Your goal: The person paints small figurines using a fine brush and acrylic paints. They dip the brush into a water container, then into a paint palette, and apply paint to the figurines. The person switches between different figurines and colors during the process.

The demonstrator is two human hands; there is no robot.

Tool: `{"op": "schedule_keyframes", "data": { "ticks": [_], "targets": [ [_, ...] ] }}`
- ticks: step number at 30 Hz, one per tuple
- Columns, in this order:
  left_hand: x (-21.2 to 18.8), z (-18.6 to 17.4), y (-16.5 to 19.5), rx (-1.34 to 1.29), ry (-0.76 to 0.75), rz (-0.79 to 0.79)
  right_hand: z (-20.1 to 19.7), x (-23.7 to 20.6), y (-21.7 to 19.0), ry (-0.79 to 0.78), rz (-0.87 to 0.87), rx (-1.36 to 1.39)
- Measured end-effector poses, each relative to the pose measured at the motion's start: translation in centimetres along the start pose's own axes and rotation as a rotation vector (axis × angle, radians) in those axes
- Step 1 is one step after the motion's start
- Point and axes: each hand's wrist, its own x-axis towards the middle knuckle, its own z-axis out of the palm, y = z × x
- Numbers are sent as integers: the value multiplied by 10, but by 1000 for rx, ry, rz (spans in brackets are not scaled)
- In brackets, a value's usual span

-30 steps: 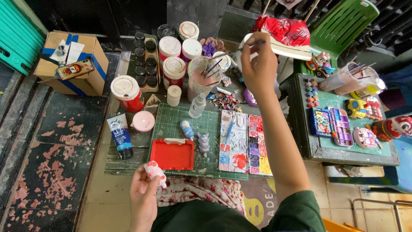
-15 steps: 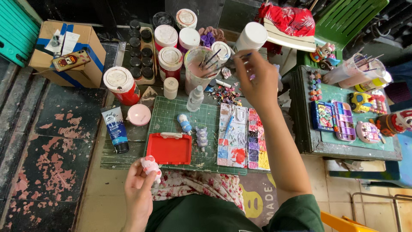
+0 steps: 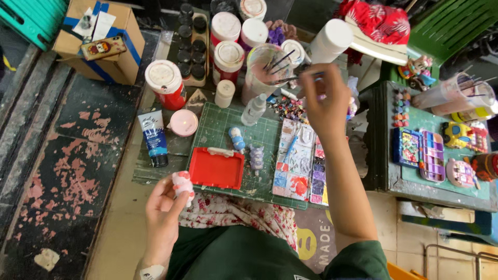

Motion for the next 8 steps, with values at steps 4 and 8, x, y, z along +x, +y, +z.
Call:
{"op": "schedule_keyframes", "data": {
  "ticks": [4, 8],
  "targets": [
    [-2, 12, 2, -23, -62, 18, 0, -10, 17, 200, 1, 312],
    [-4, 17, 9, -16, -85, 17, -13, -16, 35, 271, 60, 420]
  ]
}}
